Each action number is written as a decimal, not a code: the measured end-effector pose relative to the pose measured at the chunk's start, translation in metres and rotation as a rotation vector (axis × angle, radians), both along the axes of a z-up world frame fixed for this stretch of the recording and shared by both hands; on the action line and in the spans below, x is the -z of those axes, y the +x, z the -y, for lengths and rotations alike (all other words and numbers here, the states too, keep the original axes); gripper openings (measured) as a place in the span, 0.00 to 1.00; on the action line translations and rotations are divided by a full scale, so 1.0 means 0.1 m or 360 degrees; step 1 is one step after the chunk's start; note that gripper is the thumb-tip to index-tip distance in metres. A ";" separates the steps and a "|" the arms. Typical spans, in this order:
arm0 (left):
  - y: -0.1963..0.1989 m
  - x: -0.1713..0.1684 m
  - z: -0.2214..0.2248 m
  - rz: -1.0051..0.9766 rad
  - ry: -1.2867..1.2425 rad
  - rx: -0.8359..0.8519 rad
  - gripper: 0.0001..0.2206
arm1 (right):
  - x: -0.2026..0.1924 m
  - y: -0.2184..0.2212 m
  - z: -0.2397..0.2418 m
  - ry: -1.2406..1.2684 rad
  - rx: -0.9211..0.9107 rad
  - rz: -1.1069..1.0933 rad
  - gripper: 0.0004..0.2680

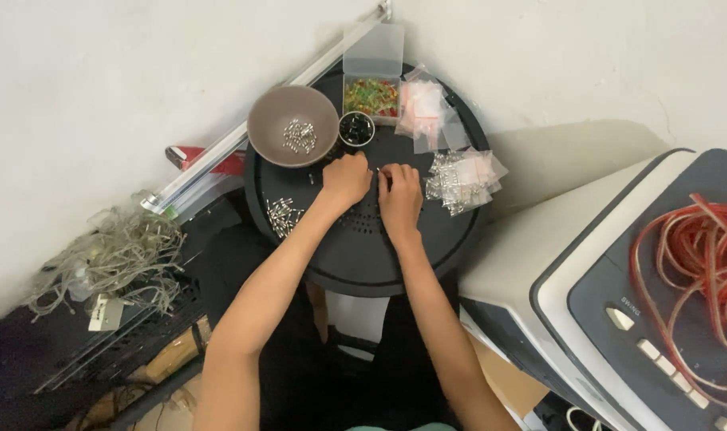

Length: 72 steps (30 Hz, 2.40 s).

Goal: Picking up small metal rings from a surface and placing them into a small plastic bag.

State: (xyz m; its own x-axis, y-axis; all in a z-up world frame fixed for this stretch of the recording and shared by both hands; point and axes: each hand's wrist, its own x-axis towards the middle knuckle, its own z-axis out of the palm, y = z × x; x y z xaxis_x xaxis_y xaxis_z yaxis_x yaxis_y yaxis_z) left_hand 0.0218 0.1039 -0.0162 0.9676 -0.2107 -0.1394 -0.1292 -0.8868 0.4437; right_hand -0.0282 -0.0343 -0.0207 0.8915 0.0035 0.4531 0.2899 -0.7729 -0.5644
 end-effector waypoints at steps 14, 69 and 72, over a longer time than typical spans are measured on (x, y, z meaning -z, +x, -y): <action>-0.05 0.05 0.03 0.0018 -0.0101 0.0032 0.12 | -0.03 -0.06 -0.01 -0.0041 -0.0016 0.0001 0.04; -0.35 -0.08 -1.17 -0.0083 0.0691 -0.0488 0.05 | -0.30 -0.17 -0.54 -0.0402 -0.0926 0.0385 0.16; -0.38 -0.01 -1.16 0.0136 0.0676 -0.0643 0.07 | -0.14 -0.03 -0.60 -0.0590 -0.0885 0.0471 0.13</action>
